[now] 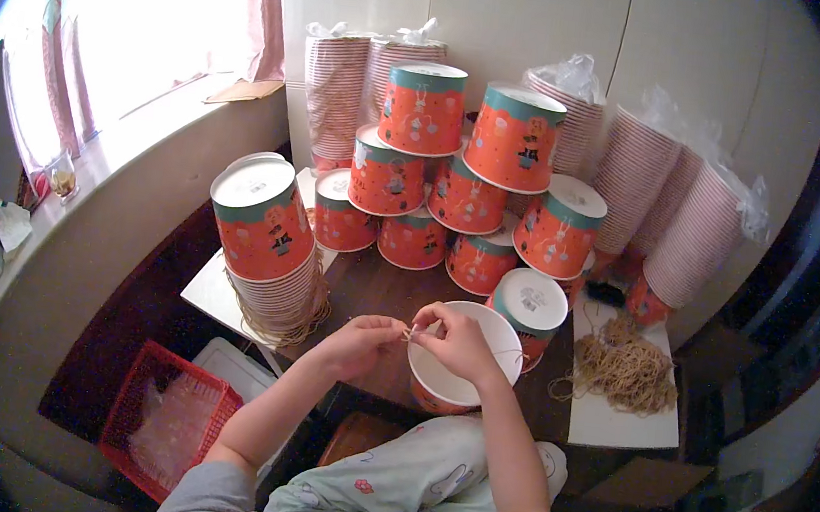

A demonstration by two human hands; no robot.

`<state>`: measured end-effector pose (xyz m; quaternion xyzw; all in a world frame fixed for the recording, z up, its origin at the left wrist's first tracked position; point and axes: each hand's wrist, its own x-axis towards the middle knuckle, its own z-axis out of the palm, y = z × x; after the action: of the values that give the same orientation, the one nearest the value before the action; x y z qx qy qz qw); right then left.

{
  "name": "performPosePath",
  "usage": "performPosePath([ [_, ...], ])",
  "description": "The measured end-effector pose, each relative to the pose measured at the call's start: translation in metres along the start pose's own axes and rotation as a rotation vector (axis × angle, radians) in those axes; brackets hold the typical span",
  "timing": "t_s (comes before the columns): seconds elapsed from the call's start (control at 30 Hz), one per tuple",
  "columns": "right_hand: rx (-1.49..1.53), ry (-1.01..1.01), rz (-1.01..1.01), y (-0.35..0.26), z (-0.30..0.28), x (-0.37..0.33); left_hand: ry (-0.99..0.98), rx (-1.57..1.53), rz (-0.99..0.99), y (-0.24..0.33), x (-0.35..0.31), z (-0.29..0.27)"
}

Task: Attaching strings to paper buckets for packaging.

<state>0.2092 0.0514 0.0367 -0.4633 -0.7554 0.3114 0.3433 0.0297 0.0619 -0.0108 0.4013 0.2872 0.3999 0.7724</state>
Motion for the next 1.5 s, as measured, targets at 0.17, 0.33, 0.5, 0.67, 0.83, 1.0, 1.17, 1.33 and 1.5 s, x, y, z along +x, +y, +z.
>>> performPosePath([
  [0.17, -0.065, 0.044, -0.151, -0.004, -0.005, -0.003, 0.006, 0.016, 0.004, 0.005, 0.003, 0.002],
  [0.33, -0.066, 0.124, -0.348, -0.001, -0.001, -0.002, 0.012, 0.027, 0.013, 0.006, 0.005, 0.002],
  [0.5, -0.069, 0.196, -0.487, 0.014, 0.003, 0.002, -0.013, 0.026, 0.006, 0.007, 0.005, 0.003],
  [0.67, 0.056, 0.175, -0.289, 0.009, 0.002, 0.001, -0.011, 0.009, -0.002, 0.007, 0.004, 0.002],
  [0.83, 0.068, 0.178, -0.261, 0.008, 0.001, 0.002, -0.007, 0.614, 0.264, 0.002, -0.003, 0.006],
  [1.0, 0.079, 0.203, -0.253, 0.009, 0.0, 0.002, 0.049, 0.584, 0.281, 0.008, 0.002, 0.012],
  [1.17, 0.076, 0.182, -0.204, 0.01, -0.002, 0.002, 0.04, 0.467, 0.403, 0.011, 0.004, 0.018],
  [1.33, 0.062, 0.083, -0.162, 0.014, -0.002, 0.003, 0.098, 0.446, 0.462, 0.018, 0.002, 0.022],
  [1.5, 0.085, 0.005, -0.127, 0.016, -0.002, 0.002, 0.081, 0.366, 0.455, 0.024, -0.001, 0.021],
])
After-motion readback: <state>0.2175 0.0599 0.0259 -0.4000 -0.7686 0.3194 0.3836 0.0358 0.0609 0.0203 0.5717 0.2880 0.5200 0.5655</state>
